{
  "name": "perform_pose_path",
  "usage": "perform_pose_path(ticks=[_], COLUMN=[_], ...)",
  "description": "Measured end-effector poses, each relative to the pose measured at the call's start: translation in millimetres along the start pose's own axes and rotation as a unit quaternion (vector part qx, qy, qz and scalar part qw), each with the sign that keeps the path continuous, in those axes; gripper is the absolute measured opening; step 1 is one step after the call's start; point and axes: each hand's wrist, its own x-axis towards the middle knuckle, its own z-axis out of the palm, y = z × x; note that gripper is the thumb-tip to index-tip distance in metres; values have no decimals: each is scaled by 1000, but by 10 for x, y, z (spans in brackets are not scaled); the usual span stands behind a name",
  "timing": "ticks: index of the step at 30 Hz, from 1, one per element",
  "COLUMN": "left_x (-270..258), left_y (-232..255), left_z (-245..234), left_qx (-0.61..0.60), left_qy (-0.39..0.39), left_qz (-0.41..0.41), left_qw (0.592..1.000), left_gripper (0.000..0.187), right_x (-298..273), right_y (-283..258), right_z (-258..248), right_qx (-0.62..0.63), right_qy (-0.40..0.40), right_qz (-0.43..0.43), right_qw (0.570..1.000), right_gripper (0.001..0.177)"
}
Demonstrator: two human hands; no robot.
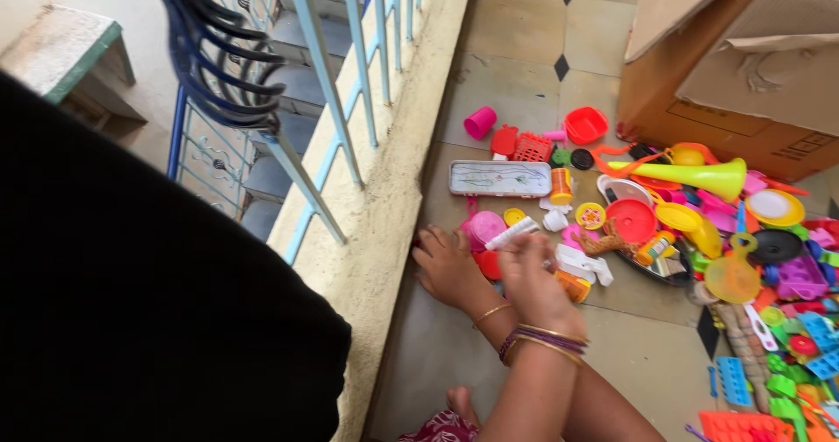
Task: The person sits on a tiled floor and sorts a large pile of colorful plastic toys. They pick up various items, including building blocks, kitchenware, and figurines, inspect them, and place them into a cardboard box.
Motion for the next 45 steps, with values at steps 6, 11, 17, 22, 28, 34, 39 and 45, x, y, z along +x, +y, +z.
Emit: perform_pose_path(ticks=[6,11,17,22,28,34,39,45], left_x=[53,81,27,-42,49,216,248,228], left_y=[-13,85,92,125,225,188,145,202], left_z=[-46,-50,-27,11,-10,-108,-168,-167], left_qx=[4,-3,1,-2,-21,-34,-73,-3], left_qy=[-19,5,-6,-25,-14,7,-62,-13], left_qz=[-33,-40,-32,-36,-15,15,40,17], left_qw=[999,999,999,999,1000,999,995,1000], left_gripper=[16,16,17,19,18,15,12,14], right_x=[17,-171,-238,-102,-73,-637,-823,-1642], right_y=[89,293,380,136,104,459,946,1371], right_z=[280,394,316,308,245,-190,-167,-395], right_qx=[-21,-24,41,60,81,-331,-72,-118], right_qy=[27,11,46,94,52,72,100,25], right_qz=[6,30,83,18,24,-39,81,168], right_qw=[999,999,995,994,995,940,989,978], right_gripper=[30,20,17,19,26,41,37,33])
